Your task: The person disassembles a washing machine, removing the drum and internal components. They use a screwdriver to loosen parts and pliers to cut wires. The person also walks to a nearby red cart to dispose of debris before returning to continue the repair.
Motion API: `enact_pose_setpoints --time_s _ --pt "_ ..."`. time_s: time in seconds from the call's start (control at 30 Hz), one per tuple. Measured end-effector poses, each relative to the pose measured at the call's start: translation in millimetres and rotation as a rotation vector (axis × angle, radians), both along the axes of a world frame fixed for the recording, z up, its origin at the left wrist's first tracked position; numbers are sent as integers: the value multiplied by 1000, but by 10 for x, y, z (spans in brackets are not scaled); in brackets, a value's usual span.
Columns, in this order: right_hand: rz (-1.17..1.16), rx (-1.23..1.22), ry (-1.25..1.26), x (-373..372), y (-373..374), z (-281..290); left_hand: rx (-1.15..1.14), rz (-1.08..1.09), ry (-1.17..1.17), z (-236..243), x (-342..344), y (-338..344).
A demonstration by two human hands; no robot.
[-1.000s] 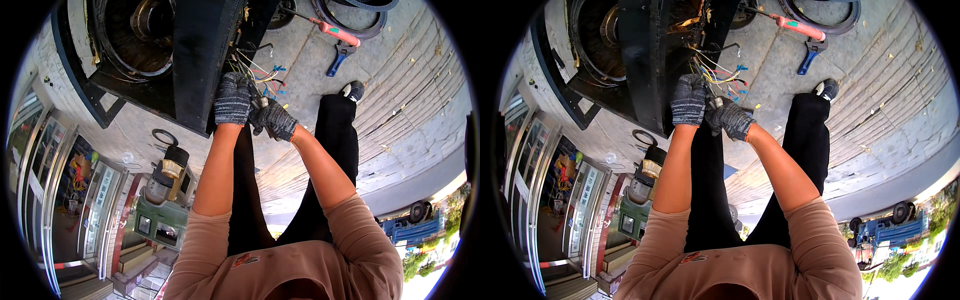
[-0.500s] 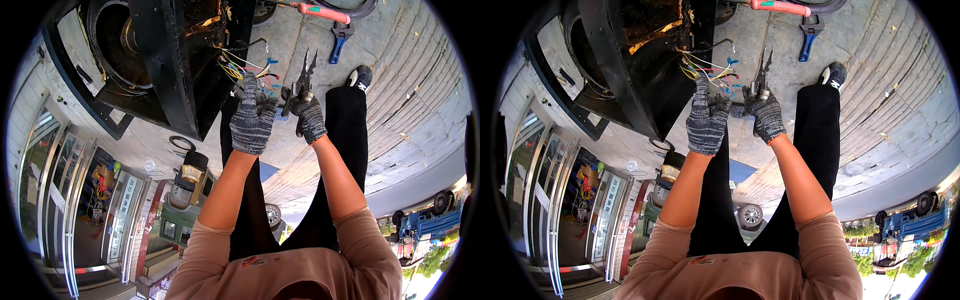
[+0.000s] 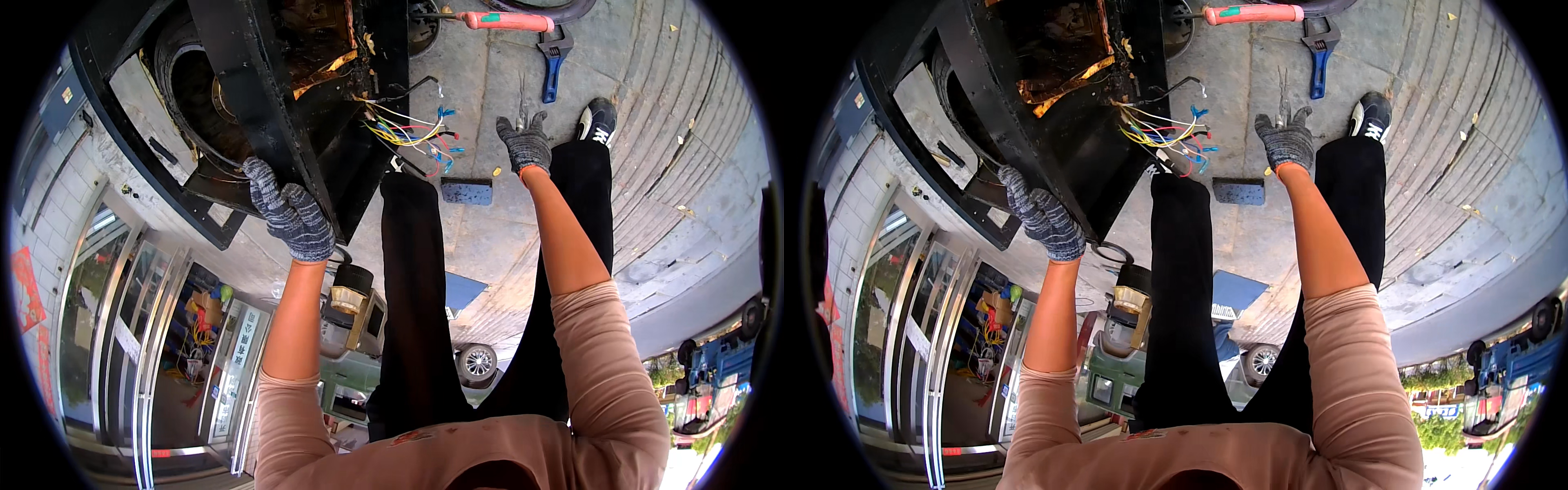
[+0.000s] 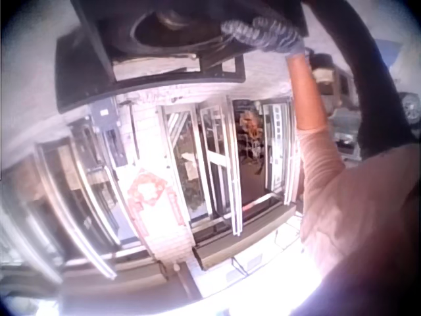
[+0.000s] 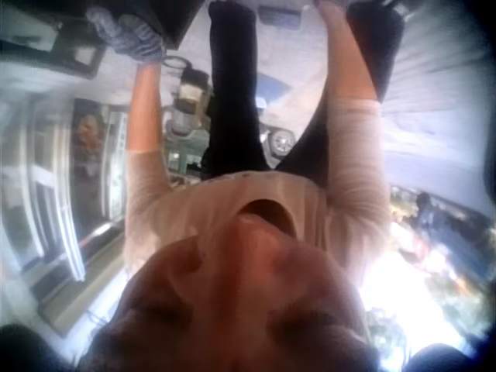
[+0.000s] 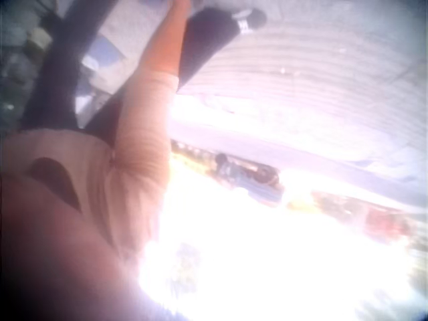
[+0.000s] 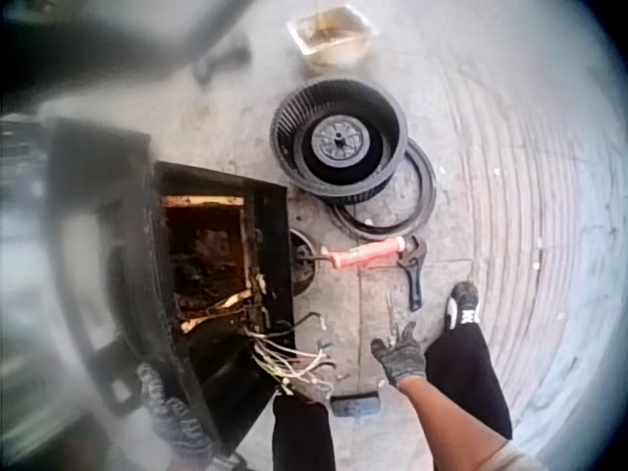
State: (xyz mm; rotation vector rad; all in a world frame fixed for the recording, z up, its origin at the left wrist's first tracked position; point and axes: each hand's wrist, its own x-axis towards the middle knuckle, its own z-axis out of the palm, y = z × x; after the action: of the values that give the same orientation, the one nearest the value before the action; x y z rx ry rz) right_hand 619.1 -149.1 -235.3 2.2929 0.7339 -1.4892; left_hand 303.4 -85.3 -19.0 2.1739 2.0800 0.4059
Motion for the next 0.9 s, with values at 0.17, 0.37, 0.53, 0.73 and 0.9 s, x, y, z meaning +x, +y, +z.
enact_pose_setpoints --time_s 0.17,0.37,0.53,0.73,0.9 --pt "360 705 -230 -149 76 -11 2 63 -16 -120 -27 -85" --pt "-837 506 808 -850 579 661 31 72 3 -85 -92 -74" --pt "113 699 738 -1537 715 264 -13 102 -24 -100 -24 -36" --pt "511 445 807 -1966 888 94 -65 133 -9 -29 -75 -41" --pt "425 433 821 -2015 667 -112 -89 79 -44 -41 -50 -50"
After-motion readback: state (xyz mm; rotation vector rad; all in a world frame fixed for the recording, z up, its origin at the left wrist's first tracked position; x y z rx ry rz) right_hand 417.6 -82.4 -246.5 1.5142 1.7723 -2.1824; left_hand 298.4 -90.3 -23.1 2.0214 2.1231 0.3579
